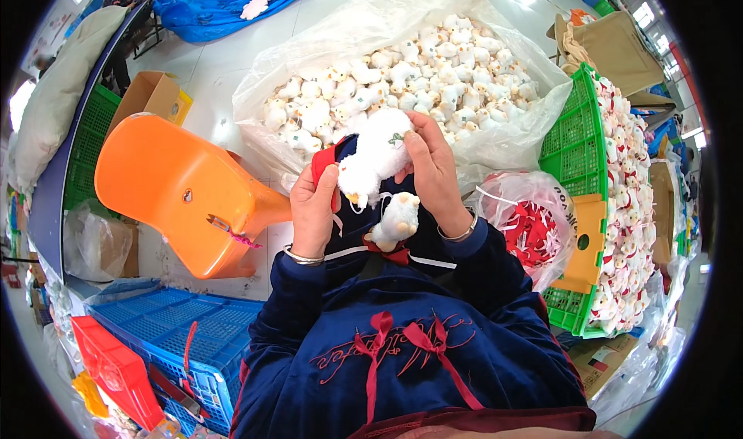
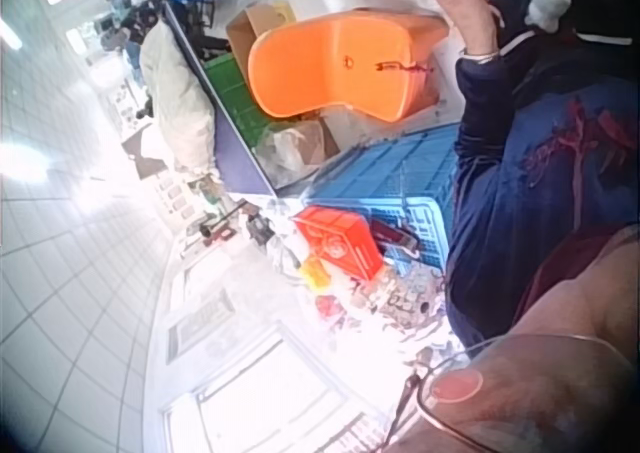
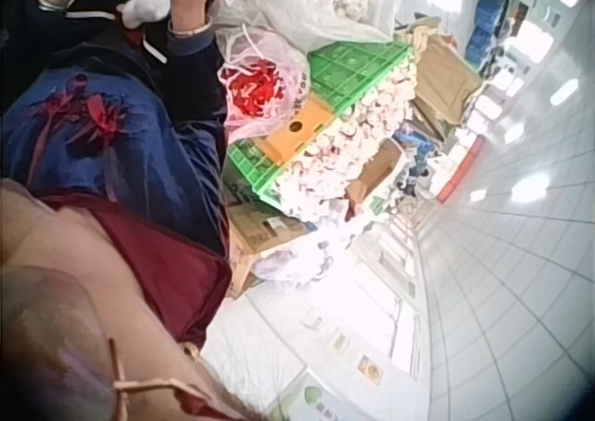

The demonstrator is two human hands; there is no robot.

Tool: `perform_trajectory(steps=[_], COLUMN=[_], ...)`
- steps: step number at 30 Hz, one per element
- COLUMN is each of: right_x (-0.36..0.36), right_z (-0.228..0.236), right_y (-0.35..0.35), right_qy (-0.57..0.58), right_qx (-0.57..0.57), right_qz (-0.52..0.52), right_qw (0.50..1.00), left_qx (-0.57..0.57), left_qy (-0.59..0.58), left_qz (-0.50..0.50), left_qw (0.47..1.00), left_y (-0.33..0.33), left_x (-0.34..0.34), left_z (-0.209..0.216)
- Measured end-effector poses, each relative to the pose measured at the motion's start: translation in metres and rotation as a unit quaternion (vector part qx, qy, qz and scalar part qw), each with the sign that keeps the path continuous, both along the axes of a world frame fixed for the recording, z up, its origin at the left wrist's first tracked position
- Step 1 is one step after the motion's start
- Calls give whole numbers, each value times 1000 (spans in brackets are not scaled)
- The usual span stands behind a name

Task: The person ties a white ribbon around the neck of a small white plush toy, then places a red paper hat on its head. The person repeats this process with another plush toy.

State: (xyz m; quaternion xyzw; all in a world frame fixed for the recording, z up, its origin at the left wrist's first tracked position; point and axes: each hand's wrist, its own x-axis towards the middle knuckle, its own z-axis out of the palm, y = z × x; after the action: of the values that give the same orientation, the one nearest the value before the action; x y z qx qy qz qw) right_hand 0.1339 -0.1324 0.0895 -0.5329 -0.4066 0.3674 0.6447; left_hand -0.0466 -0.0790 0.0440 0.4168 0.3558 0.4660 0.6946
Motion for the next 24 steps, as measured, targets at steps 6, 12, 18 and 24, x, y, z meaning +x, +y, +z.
perform_trajectory(steps=[6,12,18,24], right_x=[0,-4,1,-1], right_z=[4,6,1,4], right_y=[0,3,3,6], right_qy=[-1,-35,-30,-15], right_qx=[1,-51,-29,-17], right_qz=[6,-22,4,31], right_qw=[1000,998,999,999], left_qx=[-3,-4,-13,-9], left_qy=[-6,-18,-34,-63], left_qz=[2,-2,-5,19], left_qw=[1000,1000,999,998], left_y=[0,1,1,5], left_x=[1,1,2,2], left_z=[2,2,3,0])
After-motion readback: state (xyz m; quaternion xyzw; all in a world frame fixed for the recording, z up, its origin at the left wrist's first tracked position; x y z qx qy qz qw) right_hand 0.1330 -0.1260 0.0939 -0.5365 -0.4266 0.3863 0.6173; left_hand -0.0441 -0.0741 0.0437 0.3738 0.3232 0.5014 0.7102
